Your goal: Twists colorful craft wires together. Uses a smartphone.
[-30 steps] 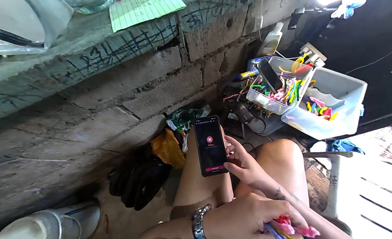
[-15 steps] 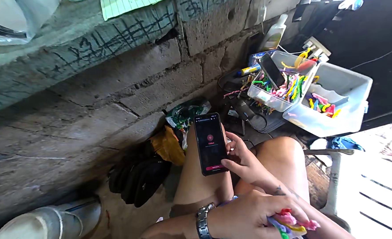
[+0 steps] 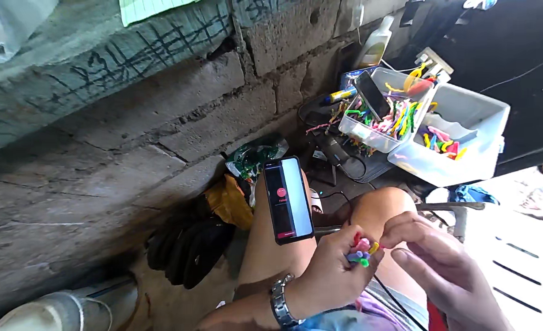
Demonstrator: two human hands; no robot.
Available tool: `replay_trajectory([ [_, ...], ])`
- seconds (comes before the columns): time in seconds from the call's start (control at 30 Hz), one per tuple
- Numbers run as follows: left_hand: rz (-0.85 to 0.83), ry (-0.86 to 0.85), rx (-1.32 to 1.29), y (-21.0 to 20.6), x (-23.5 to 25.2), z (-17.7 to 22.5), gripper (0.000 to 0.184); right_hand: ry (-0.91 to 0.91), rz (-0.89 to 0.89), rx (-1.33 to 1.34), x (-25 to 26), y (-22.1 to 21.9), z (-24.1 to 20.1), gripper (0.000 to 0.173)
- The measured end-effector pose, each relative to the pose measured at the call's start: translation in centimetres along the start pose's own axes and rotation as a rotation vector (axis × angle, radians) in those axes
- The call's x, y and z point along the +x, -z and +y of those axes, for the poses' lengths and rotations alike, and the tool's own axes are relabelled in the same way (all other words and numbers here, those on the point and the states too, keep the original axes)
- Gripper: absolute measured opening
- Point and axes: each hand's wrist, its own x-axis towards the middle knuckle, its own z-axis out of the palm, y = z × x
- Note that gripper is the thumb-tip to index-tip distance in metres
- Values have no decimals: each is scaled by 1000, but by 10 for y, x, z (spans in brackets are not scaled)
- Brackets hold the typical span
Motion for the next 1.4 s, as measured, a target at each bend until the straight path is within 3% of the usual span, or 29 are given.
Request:
replay_trajectory([
  [0.13,5,-10,-14,-1,1,-1,15,51,81,-153,-5,-4,2,12],
  [0.37,-8,57,-66,2,0,0,12,207,141,-519,-9,-9,-1,12],
  [0.73,7,27,-161,2,2,-7,8,-9,184,-70,-8,-17,14,14],
  [1.07,-12,5,-149,7,2,-8,4,-218,93,470,-5,-16,22,21],
  [1.4,-114,96,201,15,6,-4,5,-73,-109,-20,2,1,22,15],
])
